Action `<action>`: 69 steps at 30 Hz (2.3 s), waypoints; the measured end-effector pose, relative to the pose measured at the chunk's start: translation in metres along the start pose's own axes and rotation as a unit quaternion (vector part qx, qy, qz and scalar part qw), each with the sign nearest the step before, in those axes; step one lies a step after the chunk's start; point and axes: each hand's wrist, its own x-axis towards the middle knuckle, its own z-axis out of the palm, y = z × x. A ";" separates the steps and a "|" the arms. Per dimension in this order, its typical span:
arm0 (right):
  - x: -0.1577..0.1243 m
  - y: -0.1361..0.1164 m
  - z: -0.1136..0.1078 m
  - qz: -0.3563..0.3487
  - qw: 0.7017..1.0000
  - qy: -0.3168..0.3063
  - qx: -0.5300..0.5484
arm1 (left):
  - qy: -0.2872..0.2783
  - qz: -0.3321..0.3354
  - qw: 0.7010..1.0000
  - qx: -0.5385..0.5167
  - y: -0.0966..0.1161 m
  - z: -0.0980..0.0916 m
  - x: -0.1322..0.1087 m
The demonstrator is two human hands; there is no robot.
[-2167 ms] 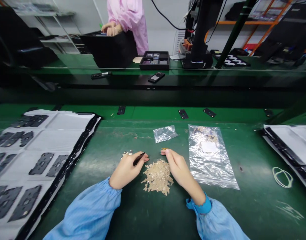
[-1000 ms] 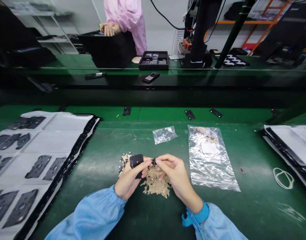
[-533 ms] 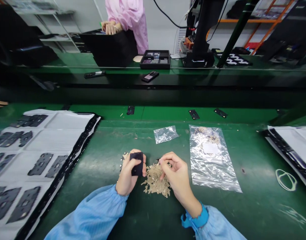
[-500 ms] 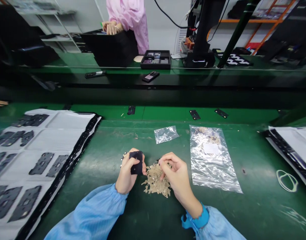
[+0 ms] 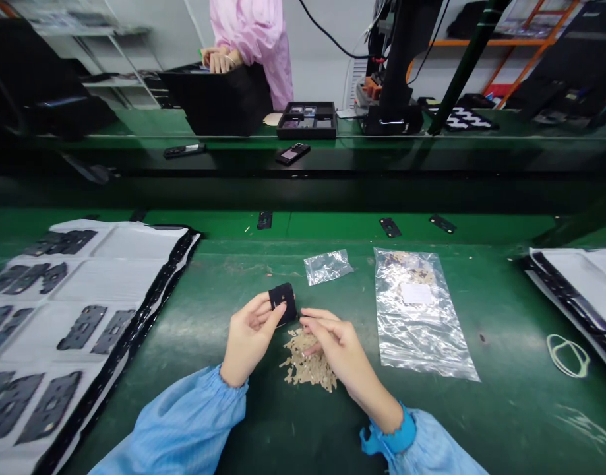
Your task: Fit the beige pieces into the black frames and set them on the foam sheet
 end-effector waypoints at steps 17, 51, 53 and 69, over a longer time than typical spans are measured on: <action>0.001 0.001 0.000 0.000 1.000 0.004 0.010 | -0.005 -0.006 1.000 -0.005 0.002 0.002 -0.002; 0.005 0.006 -0.003 0.033 0.997 0.014 0.072 | -0.113 -0.066 0.988 -0.083 0.012 -0.002 -0.003; 0.005 0.008 -0.001 0.029 0.997 0.014 0.071 | -0.113 -0.070 0.988 -0.085 0.013 -0.002 -0.003; 0.003 -0.003 -0.007 0.076 0.989 -0.018 0.122 | -0.158 -0.117 0.969 -0.149 0.015 -0.006 -0.002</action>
